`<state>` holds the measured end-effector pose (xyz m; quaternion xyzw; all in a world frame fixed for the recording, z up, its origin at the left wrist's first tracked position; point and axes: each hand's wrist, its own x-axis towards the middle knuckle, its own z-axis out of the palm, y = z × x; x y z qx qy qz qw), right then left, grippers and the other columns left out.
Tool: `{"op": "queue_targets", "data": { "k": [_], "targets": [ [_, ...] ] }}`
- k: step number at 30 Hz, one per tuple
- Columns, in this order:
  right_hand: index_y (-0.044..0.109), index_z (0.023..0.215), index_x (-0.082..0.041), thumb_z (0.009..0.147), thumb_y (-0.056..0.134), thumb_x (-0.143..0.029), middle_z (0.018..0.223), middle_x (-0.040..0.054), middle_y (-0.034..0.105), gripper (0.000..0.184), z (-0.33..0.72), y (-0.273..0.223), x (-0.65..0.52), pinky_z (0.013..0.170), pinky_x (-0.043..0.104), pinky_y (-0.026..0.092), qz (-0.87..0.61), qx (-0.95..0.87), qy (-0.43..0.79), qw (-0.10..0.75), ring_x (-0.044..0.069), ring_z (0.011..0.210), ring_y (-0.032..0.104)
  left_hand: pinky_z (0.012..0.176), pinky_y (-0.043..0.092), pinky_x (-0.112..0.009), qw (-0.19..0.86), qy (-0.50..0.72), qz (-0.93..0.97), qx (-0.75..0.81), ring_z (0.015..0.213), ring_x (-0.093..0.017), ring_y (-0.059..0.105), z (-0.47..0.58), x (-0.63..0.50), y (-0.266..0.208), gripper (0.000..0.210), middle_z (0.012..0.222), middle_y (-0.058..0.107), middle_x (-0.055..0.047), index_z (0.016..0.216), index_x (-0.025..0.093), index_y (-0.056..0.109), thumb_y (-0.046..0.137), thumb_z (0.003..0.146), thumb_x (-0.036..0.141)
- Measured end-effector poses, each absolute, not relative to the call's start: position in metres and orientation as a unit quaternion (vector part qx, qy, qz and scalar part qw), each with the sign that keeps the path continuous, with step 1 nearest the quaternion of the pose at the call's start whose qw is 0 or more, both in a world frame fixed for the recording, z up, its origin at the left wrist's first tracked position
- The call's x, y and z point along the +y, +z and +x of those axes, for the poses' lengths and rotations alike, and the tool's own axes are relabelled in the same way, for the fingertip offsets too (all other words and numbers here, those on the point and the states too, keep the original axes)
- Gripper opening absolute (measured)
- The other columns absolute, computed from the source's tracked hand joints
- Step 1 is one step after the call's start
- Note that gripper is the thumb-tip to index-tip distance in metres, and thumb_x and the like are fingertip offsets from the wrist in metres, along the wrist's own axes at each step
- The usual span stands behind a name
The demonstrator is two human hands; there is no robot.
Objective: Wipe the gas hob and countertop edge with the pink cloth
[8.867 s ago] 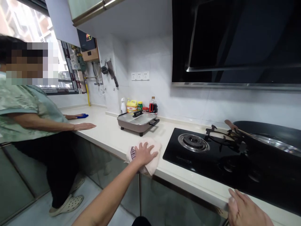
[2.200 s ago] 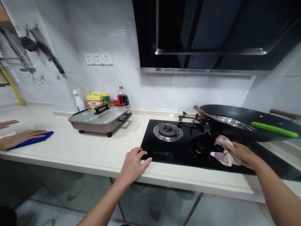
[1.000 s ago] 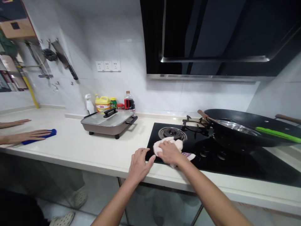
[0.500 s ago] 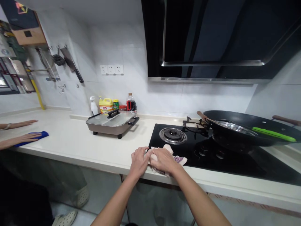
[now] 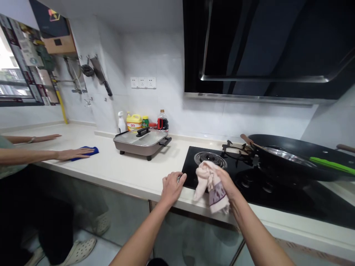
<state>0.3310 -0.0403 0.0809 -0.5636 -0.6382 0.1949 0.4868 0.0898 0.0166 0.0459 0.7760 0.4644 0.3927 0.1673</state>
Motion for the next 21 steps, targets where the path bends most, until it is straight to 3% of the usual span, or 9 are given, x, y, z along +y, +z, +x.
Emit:
{"op": "queue_targets", "data": {
  "k": [3, 6, 8, 11, 15, 18, 21],
  "targets": [
    [0.062, 0.131, -0.018, 0.097, 0.021, -0.064, 0.120, 0.0127, 0.073, 0.071, 0.354, 0.086, -0.026, 0.092, 0.040, 0.051, -0.615, -0.605, 0.158, 0.481, 0.028, 0.109, 0.067, 0.108, 0.036, -0.046, 0.166, 0.387, 0.778, 0.465, 0.117, -0.024, 0.064, 0.089, 0.014, 0.048, 0.040, 0.115, 0.075, -0.004, 0.109, 0.026, 0.070, 0.038, 0.107, 0.051],
    [0.072, 0.110, -0.020, 0.088, 0.047, -0.067, 0.107, 0.0122, 0.073, 0.057, 0.371, 0.084, -0.023, 0.099, 0.048, 0.047, -0.665, -0.598, 0.122, 0.430, 0.033, 0.111, 0.064, 0.108, 0.036, -0.045, 0.164, 0.384, 0.781, 0.464, 0.116, -0.024, 0.064, 0.089, 0.012, 0.049, 0.042, 0.112, 0.075, -0.004, 0.106, 0.026, 0.071, 0.038, 0.107, 0.052],
    [0.073, 0.107, -0.022, 0.079, 0.062, -0.063, 0.111, 0.0128, 0.071, 0.051, 0.378, 0.079, -0.029, 0.107, 0.052, 0.041, -0.685, -0.607, 0.104, 0.390, 0.036, 0.119, 0.060, 0.107, 0.037, -0.045, 0.162, 0.384, 0.782, 0.463, 0.115, -0.024, 0.064, 0.089, 0.011, 0.050, 0.044, 0.111, 0.075, -0.004, 0.105, 0.026, 0.071, 0.037, 0.107, 0.053],
    [0.071, 0.126, -0.026, 0.081, 0.064, -0.062, 0.130, 0.0121, 0.067, 0.058, 0.390, 0.078, -0.043, 0.113, 0.048, 0.037, -0.682, -0.636, 0.107, 0.344, 0.033, 0.129, 0.056, 0.106, 0.037, -0.045, 0.159, 0.383, 0.784, 0.462, 0.113, -0.024, 0.064, 0.090, 0.011, 0.050, 0.044, 0.111, 0.075, -0.005, 0.105, 0.026, 0.071, 0.037, 0.107, 0.054],
    [0.054, 0.151, -0.027, 0.085, 0.061, -0.065, 0.152, 0.0111, 0.054, 0.077, 0.405, 0.084, -0.056, 0.116, 0.042, 0.036, -0.684, -0.675, 0.138, 0.241, 0.029, 0.135, 0.054, 0.106, 0.037, -0.046, 0.154, 0.381, 0.788, 0.458, 0.113, -0.025, 0.064, 0.090, 0.011, 0.049, 0.044, 0.109, 0.074, -0.005, 0.104, 0.026, 0.071, 0.038, 0.107, 0.055],
    [0.045, 0.159, -0.027, 0.084, 0.063, -0.065, 0.151, 0.0131, 0.053, 0.085, 0.405, 0.082, -0.049, 0.115, 0.046, 0.035, -0.718, -0.671, 0.094, 0.156, 0.032, 0.137, 0.050, 0.106, 0.037, -0.047, 0.152, 0.380, 0.789, 0.457, 0.113, -0.026, 0.063, 0.090, 0.011, 0.049, 0.044, 0.109, 0.074, -0.006, 0.103, 0.026, 0.071, 0.038, 0.107, 0.055],
    [0.046, 0.158, -0.026, 0.083, 0.063, -0.070, 0.155, 0.0173, 0.048, 0.089, 0.393, 0.075, -0.035, 0.113, 0.054, 0.033, -0.747, -0.653, 0.037, 0.121, 0.038, 0.141, 0.044, 0.106, 0.037, -0.046, 0.152, 0.379, 0.792, 0.454, 0.112, -0.025, 0.063, 0.090, 0.010, 0.049, 0.044, 0.110, 0.074, -0.006, 0.104, 0.026, 0.071, 0.038, 0.107, 0.055]
  ]
}}
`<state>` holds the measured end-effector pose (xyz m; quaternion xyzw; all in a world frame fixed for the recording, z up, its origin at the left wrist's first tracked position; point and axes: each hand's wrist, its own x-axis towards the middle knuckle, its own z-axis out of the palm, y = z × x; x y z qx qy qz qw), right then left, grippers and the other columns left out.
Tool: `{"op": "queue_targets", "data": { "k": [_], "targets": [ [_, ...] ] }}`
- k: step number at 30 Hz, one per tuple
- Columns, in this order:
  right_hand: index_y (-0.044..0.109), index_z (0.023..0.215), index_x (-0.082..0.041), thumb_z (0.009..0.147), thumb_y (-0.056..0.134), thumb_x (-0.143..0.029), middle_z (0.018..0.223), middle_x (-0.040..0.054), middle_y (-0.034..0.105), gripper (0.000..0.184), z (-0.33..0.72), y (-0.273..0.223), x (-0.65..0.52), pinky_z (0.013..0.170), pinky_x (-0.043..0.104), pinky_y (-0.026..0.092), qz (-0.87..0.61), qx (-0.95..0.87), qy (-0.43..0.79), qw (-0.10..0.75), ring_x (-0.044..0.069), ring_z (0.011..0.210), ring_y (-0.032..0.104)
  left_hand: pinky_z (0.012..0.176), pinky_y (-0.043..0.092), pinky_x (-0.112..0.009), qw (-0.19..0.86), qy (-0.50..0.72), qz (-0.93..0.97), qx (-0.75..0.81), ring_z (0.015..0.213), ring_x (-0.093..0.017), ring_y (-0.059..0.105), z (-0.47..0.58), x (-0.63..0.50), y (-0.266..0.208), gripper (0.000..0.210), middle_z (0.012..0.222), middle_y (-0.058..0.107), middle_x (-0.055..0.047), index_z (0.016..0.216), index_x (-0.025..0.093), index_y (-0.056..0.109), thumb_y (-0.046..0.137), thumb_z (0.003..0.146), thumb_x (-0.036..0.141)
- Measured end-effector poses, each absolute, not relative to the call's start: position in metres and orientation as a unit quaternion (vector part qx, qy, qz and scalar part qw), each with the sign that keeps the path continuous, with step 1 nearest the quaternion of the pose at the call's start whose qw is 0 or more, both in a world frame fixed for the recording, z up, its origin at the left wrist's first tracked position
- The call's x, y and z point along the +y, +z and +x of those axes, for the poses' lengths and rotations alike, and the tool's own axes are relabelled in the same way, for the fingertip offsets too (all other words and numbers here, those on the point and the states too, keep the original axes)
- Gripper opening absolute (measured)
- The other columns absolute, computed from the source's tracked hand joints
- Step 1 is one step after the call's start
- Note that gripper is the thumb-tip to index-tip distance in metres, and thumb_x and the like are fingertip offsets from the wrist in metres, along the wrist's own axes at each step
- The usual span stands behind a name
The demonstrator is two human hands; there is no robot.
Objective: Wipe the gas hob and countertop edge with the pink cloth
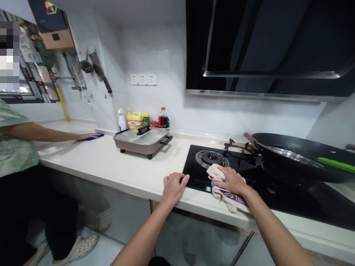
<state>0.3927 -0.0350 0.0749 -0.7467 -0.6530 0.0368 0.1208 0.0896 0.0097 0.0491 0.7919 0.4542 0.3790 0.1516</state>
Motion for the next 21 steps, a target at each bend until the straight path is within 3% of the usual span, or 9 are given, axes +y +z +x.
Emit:
{"op": "queue_targets", "data": {
  "k": [3, 5, 9, 14, 21],
  "targets": [
    [0.055, 0.151, -0.026, 0.086, 0.059, -0.071, 0.169, 0.0183, 0.030, 0.079, 0.375, 0.072, -0.027, 0.117, 0.063, 0.024, -0.749, -0.652, 0.033, 0.116, 0.044, 0.152, 0.028, 0.107, 0.036, -0.045, 0.155, 0.382, 0.789, 0.456, 0.114, -0.025, 0.063, 0.090, 0.008, 0.049, 0.041, 0.110, 0.073, -0.005, 0.106, 0.026, 0.071, 0.040, 0.107, 0.053],
    [0.057, 0.149, -0.026, 0.090, 0.056, -0.067, 0.171, 0.0171, 0.027, 0.071, 0.363, 0.073, -0.027, 0.117, 0.065, 0.021, -0.731, -0.671, 0.048, 0.113, 0.043, 0.155, 0.026, 0.107, 0.036, -0.046, 0.156, 0.387, 0.784, 0.459, 0.116, -0.024, 0.063, 0.091, 0.009, 0.049, 0.039, 0.113, 0.073, -0.004, 0.107, 0.026, 0.070, 0.041, 0.107, 0.052],
    [0.057, 0.147, -0.030, 0.090, 0.060, -0.059, 0.167, 0.0112, 0.039, 0.064, 0.328, 0.074, -0.030, 0.119, 0.057, 0.024, -0.682, -0.719, 0.060, 0.123, 0.035, 0.150, 0.036, 0.108, 0.035, -0.047, 0.149, 0.389, 0.783, 0.462, 0.120, -0.025, 0.062, 0.091, 0.011, 0.047, 0.037, 0.118, 0.072, -0.005, 0.112, 0.026, 0.069, 0.041, 0.107, 0.050],
    [0.065, 0.132, -0.028, 0.083, 0.069, -0.043, 0.149, 0.0091, 0.058, 0.051, 0.280, 0.063, -0.033, 0.113, 0.049, 0.030, -0.581, -0.786, 0.031, 0.207, 0.030, 0.133, 0.051, 0.108, 0.036, -0.047, 0.135, 0.383, 0.789, 0.462, 0.121, -0.026, 0.061, 0.089, 0.013, 0.047, 0.037, 0.119, 0.072, -0.006, 0.114, 0.026, 0.069, 0.040, 0.108, 0.048],
    [0.069, 0.122, -0.025, 0.086, 0.066, -0.037, 0.132, 0.0055, 0.069, 0.038, 0.295, 0.064, -0.051, 0.108, 0.038, 0.036, -0.595, -0.761, 0.013, 0.256, 0.024, 0.124, 0.058, 0.107, 0.036, -0.049, 0.147, 0.387, 0.785, 0.462, 0.117, -0.026, 0.064, 0.085, 0.018, 0.044, 0.040, 0.115, 0.074, -0.006, 0.109, 0.026, 0.070, 0.038, 0.107, 0.051]
  ]
}}
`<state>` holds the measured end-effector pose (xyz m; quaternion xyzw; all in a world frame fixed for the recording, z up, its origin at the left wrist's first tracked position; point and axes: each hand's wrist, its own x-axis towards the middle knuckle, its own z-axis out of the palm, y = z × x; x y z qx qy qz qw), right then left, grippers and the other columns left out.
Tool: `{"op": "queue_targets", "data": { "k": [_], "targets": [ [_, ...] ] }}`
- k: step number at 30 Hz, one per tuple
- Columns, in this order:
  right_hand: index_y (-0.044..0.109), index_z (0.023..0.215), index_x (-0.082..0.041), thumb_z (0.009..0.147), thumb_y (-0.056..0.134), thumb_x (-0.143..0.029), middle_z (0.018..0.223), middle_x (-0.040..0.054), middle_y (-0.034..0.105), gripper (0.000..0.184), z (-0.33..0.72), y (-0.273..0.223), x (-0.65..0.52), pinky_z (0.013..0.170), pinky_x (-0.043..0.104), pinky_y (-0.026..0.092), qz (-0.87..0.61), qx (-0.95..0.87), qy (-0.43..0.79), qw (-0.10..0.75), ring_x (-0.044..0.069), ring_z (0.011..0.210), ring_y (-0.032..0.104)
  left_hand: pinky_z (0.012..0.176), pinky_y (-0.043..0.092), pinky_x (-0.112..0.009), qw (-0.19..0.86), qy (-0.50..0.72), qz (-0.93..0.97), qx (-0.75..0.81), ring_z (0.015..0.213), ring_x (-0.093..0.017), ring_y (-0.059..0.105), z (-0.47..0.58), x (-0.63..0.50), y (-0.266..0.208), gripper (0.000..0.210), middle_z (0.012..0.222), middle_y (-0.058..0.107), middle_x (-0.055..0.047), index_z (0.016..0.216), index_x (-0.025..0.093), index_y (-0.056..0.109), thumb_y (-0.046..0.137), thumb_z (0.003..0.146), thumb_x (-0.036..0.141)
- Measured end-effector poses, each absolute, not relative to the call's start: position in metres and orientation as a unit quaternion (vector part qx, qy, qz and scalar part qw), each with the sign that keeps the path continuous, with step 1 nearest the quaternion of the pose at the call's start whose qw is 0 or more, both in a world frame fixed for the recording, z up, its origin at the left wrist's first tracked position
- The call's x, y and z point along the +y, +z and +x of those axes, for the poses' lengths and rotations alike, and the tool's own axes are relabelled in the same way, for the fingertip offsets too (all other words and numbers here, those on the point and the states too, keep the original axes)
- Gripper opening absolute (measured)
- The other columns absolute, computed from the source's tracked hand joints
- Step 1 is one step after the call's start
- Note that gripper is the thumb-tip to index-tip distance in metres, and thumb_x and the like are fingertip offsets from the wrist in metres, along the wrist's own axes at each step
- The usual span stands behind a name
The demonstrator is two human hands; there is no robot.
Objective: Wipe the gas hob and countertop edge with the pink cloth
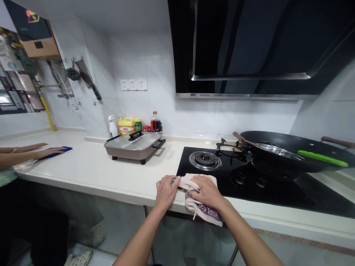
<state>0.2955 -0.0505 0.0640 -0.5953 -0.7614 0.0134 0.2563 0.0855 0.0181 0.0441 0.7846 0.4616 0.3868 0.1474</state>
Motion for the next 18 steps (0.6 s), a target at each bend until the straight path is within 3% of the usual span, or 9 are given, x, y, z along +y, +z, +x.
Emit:
{"op": "queue_targets", "data": {
  "k": [7, 12, 18],
  "targets": [
    [0.067, 0.132, -0.025, 0.093, 0.053, -0.049, 0.138, 0.0070, 0.068, 0.048, 0.392, 0.067, -0.102, 0.107, 0.041, 0.041, -0.708, -0.655, 0.012, 0.263, 0.028, 0.125, 0.061, 0.108, 0.037, -0.050, 0.143, 0.384, 0.786, 0.463, 0.115, -0.027, 0.064, 0.086, 0.021, 0.044, 0.043, 0.113, 0.076, -0.007, 0.106, 0.026, 0.072, 0.038, 0.106, 0.053],
    [0.068, 0.128, -0.028, 0.092, 0.052, -0.050, 0.138, 0.0053, 0.069, 0.045, 0.428, 0.056, -0.144, 0.107, 0.041, 0.042, -0.734, -0.633, -0.010, 0.247, 0.028, 0.126, 0.062, 0.107, 0.037, -0.051, 0.146, 0.375, 0.790, 0.462, 0.114, -0.028, 0.064, 0.086, 0.018, 0.049, 0.044, 0.111, 0.076, -0.006, 0.104, 0.026, 0.073, 0.039, 0.105, 0.054],
    [0.064, 0.127, -0.024, 0.092, 0.049, -0.064, 0.127, 0.0108, 0.072, 0.055, 0.449, 0.057, -0.155, 0.097, 0.042, 0.046, -0.795, -0.566, -0.010, 0.218, 0.031, 0.116, 0.066, 0.108, 0.037, -0.050, 0.134, 0.366, 0.793, 0.467, 0.114, -0.029, 0.064, 0.088, 0.017, 0.050, 0.044, 0.110, 0.076, -0.006, 0.102, 0.027, 0.073, 0.039, 0.104, 0.054]
  ]
}}
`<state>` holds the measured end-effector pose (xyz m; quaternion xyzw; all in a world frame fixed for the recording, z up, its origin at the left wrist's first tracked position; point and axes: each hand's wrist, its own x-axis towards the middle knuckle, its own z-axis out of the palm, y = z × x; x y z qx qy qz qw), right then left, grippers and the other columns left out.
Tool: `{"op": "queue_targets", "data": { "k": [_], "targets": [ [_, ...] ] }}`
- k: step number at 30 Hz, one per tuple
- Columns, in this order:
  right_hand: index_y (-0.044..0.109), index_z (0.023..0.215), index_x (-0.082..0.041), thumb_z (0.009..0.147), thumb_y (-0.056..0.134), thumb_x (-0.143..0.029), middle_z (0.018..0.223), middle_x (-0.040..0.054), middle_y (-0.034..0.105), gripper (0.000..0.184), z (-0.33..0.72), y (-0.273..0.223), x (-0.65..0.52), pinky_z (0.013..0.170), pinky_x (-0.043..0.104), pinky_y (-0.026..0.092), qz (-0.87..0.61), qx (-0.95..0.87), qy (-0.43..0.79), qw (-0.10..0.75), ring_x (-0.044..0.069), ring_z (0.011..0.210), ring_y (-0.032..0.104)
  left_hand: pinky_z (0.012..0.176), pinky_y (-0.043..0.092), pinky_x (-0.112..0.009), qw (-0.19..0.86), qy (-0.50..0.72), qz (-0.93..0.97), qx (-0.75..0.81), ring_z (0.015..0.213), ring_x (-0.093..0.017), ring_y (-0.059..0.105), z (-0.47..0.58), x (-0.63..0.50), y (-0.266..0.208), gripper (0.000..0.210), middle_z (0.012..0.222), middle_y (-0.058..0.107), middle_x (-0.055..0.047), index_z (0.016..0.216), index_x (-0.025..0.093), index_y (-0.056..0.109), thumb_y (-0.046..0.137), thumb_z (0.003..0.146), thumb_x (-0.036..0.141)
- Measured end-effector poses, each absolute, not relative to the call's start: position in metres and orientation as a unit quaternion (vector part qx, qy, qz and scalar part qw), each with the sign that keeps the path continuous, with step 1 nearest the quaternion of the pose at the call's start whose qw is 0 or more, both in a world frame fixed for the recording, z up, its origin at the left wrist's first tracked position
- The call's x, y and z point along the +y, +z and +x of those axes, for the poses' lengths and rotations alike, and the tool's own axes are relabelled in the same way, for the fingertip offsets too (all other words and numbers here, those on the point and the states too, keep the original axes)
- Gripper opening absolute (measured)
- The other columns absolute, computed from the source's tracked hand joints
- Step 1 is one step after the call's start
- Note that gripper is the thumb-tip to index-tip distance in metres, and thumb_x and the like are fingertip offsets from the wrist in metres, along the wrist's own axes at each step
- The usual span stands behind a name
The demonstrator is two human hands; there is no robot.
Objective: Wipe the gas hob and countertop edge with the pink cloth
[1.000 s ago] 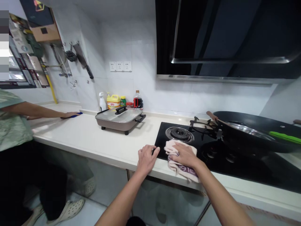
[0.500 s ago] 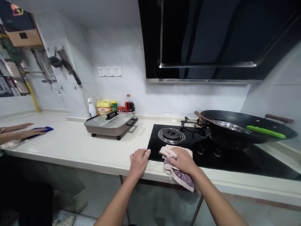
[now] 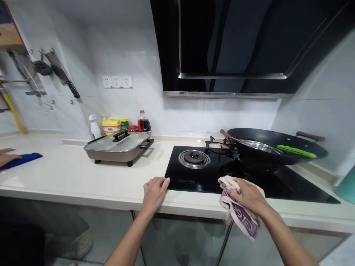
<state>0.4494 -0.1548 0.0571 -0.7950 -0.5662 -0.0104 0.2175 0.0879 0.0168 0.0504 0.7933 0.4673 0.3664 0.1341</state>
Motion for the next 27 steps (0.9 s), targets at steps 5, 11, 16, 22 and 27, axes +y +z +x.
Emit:
{"op": "queue_targets", "data": {
  "k": [5, 11, 16, 22, 27],
  "targets": [
    [0.063, 0.116, -0.021, 0.092, 0.044, -0.070, 0.120, 0.0153, 0.073, 0.057, 0.460, 0.061, -0.154, 0.091, 0.042, 0.046, -0.815, -0.551, -0.016, 0.181, 0.033, 0.110, 0.067, 0.108, 0.036, -0.050, 0.139, 0.361, 0.796, 0.466, 0.115, -0.028, 0.064, 0.086, 0.019, 0.049, 0.044, 0.112, 0.076, -0.005, 0.102, 0.028, 0.072, 0.039, 0.104, 0.055],
    [0.061, 0.129, -0.017, 0.092, 0.042, -0.068, 0.124, 0.0183, 0.072, 0.066, 0.472, 0.052, -0.162, 0.098, 0.048, 0.045, -0.833, -0.532, -0.049, 0.145, 0.037, 0.119, 0.065, 0.106, 0.038, -0.050, 0.113, 0.357, 0.804, 0.462, 0.112, -0.028, 0.065, 0.089, 0.018, 0.049, 0.040, 0.108, 0.074, -0.004, 0.101, 0.027, 0.073, 0.043, 0.103, 0.054],
    [0.053, 0.148, -0.018, 0.086, 0.050, -0.073, 0.156, 0.0180, 0.053, 0.083, 0.468, 0.052, -0.153, 0.115, 0.050, 0.036, -0.806, -0.572, -0.013, 0.152, 0.038, 0.147, 0.046, 0.105, 0.040, -0.048, 0.096, 0.354, 0.809, 0.460, 0.110, -0.028, 0.065, 0.091, 0.017, 0.049, 0.038, 0.107, 0.074, -0.004, 0.101, 0.028, 0.073, 0.046, 0.103, 0.054],
    [0.059, 0.132, -0.021, 0.087, 0.044, -0.083, 0.139, 0.0161, 0.066, 0.078, 0.480, 0.078, -0.133, 0.104, 0.043, 0.047, -0.814, -0.502, 0.143, 0.255, 0.034, 0.123, 0.065, 0.105, 0.038, -0.048, 0.084, 0.347, 0.814, 0.459, 0.111, -0.027, 0.064, 0.091, 0.015, 0.050, 0.037, 0.108, 0.074, -0.004, 0.101, 0.027, 0.073, 0.046, 0.104, 0.052],
    [0.055, 0.113, -0.025, 0.093, 0.026, -0.084, 0.122, 0.0111, 0.072, 0.069, 0.486, 0.087, -0.109, 0.101, 0.041, 0.048, -0.817, -0.461, 0.182, 0.296, 0.029, 0.112, 0.068, 0.103, 0.038, -0.048, 0.086, 0.338, 0.820, 0.454, 0.110, -0.027, 0.064, 0.091, 0.013, 0.053, 0.038, 0.107, 0.073, -0.005, 0.102, 0.026, 0.073, 0.045, 0.104, 0.051]
  ]
}}
